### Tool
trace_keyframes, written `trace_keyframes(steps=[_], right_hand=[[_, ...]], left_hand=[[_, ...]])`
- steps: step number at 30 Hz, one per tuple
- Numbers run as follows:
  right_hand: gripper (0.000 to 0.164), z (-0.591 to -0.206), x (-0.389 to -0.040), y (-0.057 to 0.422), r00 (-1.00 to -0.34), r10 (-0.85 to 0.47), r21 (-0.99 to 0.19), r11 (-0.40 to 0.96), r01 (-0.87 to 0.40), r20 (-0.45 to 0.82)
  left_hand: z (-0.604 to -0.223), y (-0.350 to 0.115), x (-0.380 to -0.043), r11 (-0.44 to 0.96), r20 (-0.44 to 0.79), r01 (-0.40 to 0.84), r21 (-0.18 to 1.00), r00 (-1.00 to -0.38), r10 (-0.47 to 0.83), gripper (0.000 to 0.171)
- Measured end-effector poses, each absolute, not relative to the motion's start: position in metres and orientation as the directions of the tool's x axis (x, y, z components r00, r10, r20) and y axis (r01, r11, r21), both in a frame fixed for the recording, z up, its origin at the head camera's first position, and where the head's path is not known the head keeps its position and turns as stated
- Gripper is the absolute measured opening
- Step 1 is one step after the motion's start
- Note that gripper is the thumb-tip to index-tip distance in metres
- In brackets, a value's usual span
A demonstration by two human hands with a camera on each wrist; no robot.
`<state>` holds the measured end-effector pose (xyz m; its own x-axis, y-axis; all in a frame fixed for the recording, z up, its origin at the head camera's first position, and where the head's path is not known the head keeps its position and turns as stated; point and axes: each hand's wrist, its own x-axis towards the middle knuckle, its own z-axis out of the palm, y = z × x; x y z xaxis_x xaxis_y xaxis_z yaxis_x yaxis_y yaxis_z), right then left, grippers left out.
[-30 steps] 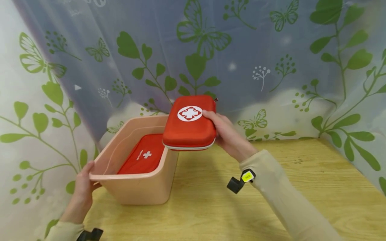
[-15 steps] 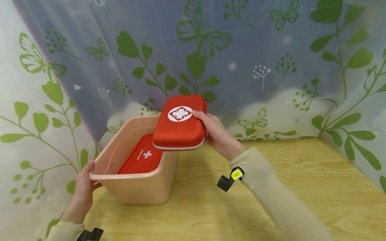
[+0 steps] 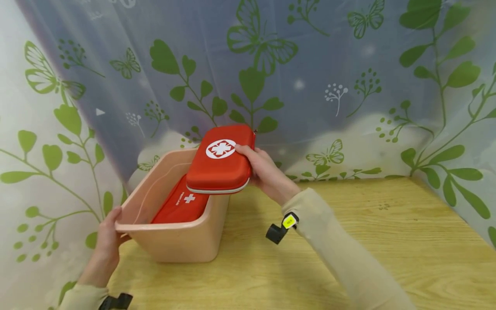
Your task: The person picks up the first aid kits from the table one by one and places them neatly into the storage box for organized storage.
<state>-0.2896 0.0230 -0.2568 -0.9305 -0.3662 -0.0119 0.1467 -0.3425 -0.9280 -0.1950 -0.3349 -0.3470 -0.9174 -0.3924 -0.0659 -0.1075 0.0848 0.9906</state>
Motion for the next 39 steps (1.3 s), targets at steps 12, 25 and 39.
trace_keyframes(steps=[12, 25, 39], right_hand=[[0.051, -0.259, -0.295, -0.001, -0.924, -0.381, -0.932, -0.328, 0.153, -0.017], [0.047, -0.26, -0.297, -0.025, -0.911, -0.411, -0.94, -0.305, 0.153, -0.015], [0.046, -0.264, -0.301, -0.052, -0.892, -0.452, -0.945, -0.277, 0.171, -0.029]], left_hand=[[-0.344, -0.333, -0.195, 0.069, -0.071, -0.107, 0.992, -0.917, -0.393, 0.068], [-0.347, -0.334, -0.196, 0.069, -0.068, -0.104, 0.992, -0.916, -0.396, 0.066], [-0.346, -0.335, -0.194, 0.089, -0.06, -0.105, 0.991, -0.911, -0.409, 0.067]])
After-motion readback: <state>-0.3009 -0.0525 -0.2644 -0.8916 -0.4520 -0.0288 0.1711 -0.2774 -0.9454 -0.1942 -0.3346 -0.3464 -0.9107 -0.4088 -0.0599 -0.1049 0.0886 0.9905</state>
